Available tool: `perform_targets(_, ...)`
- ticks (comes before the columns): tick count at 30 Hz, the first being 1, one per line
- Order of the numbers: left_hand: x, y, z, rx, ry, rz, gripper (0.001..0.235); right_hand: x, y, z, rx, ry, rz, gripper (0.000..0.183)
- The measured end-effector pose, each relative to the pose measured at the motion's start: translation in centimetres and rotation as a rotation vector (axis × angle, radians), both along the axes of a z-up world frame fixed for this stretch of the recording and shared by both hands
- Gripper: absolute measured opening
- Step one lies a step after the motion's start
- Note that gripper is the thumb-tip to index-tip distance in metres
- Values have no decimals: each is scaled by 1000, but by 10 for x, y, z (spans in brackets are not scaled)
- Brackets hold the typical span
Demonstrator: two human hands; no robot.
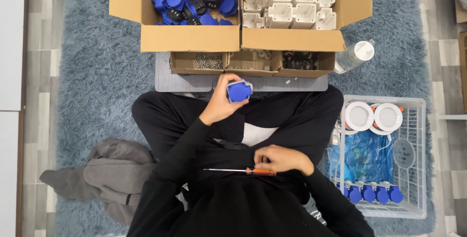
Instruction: The person sits on the floor and assembles a small electrical component by attaching a blue cover to a white base. They use a screwdriver to tighten screws into the blue cover, then attach the assembled unit to a larger white cylindrical object.
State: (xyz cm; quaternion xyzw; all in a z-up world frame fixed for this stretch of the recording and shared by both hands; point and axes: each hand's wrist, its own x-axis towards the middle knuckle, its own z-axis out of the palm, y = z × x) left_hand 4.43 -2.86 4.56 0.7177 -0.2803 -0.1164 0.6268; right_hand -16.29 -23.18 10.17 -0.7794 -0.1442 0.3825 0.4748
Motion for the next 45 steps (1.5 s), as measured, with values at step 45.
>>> perform_targets(45,-2,-10,-18,-97,-513,296,53,140,-30,94,370,-1337,-617,42)
